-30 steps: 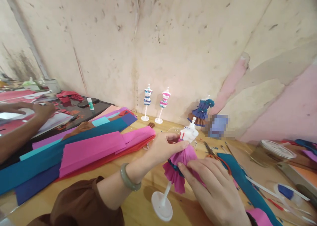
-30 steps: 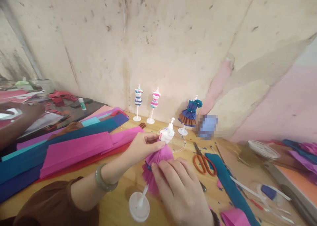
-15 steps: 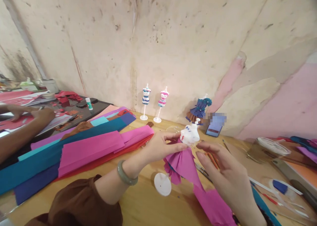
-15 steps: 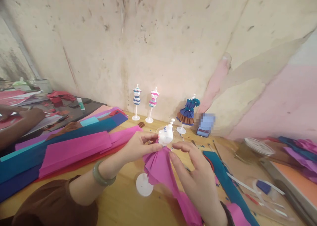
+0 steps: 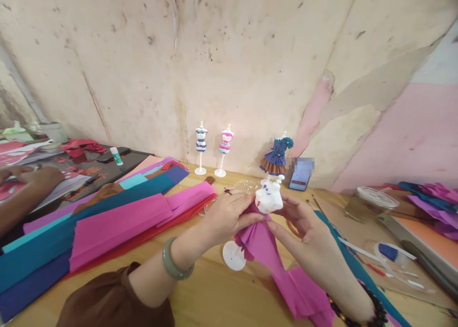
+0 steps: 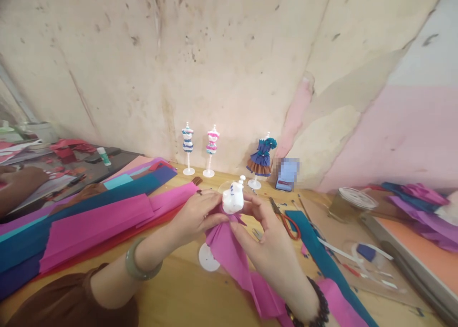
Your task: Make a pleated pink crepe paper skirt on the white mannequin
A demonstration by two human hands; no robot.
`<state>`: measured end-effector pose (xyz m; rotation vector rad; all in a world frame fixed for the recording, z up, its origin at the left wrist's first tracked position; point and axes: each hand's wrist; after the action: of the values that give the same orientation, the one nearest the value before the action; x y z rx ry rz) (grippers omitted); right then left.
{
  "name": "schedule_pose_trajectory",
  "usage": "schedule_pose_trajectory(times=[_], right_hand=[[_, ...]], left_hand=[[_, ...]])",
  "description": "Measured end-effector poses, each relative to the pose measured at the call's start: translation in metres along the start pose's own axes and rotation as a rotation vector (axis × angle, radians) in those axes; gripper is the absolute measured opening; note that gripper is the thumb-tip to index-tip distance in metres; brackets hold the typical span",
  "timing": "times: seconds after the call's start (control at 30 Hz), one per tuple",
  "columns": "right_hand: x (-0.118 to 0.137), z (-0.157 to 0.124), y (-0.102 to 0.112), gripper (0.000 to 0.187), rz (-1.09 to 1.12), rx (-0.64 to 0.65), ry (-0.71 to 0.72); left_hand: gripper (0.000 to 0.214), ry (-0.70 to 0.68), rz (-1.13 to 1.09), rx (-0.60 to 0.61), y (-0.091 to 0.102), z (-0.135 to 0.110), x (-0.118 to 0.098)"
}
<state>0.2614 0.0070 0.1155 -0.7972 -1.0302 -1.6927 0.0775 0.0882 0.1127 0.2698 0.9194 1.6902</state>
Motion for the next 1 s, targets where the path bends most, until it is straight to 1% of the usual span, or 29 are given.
schedule_pose_trajectory(times=[0.1, 0.2, 0.3, 0.37, 0.43, 0.6, 0.7, 0.83, 0.93, 1.0], right_hand=[[0.001, 0.001, 0.000, 0.042, 0.052, 0.016, -0.001], [0.003, 0.003, -0.001, 0.039, 0.043, -0.013, 0.008], [0.005, 0.003, -0.002, 0.040, 0.023, -0.039, -0.005], [0.006, 0.003, -0.002, 0.041, 0.017, -0.037, -0.006], [0.005, 0.003, -0.001, 0.041, -0.002, -0.021, -0.005], [0.003, 0.004, -0.001, 0.042, -0.042, -0.001, -0.019], [0.004, 0.004, 0.000, 0.041, -0.047, 0.010, -0.018], [0.008, 0.004, 0.006, 0.039, -0.022, 0.054, -0.007], [0.010, 0.005, 0.010, 0.036, -0.030, 0.059, -0.021], [0.012, 0.006, 0.011, 0.032, -0.033, 0.093, -0.037]], left_hand=[[0.048, 0.055, -0.058, 0.045, 0.001, 0.000, -0.001], [0.037, 0.145, -0.230, 0.090, 0.004, 0.000, -0.005], [0.037, 0.243, -0.423, 0.126, 0.008, 0.000, -0.010], [0.037, 0.266, -0.480, 0.151, 0.010, 0.001, -0.011], [0.036, 0.256, -0.480, 0.179, 0.012, 0.001, -0.011], [0.041, 0.249, -0.363, 0.260, 0.016, -0.001, -0.012], [0.041, 0.233, -0.329, 0.270, 0.017, -0.001, -0.012], [0.035, 0.232, -0.385, 0.261, 0.016, -0.001, -0.010], [0.036, 0.264, -0.453, 0.264, 0.015, 0.000, -0.009], [0.038, 0.293, -0.477, 0.273, 0.015, 0.001, -0.009]])
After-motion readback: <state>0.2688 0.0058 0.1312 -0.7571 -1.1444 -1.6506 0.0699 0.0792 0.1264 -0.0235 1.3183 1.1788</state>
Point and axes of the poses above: each hand's wrist, its own z-axis towards the middle knuckle, its own y-axis out of the back of the hand, x = y × z, and after that the axes turned 4 degrees about z, right-handed
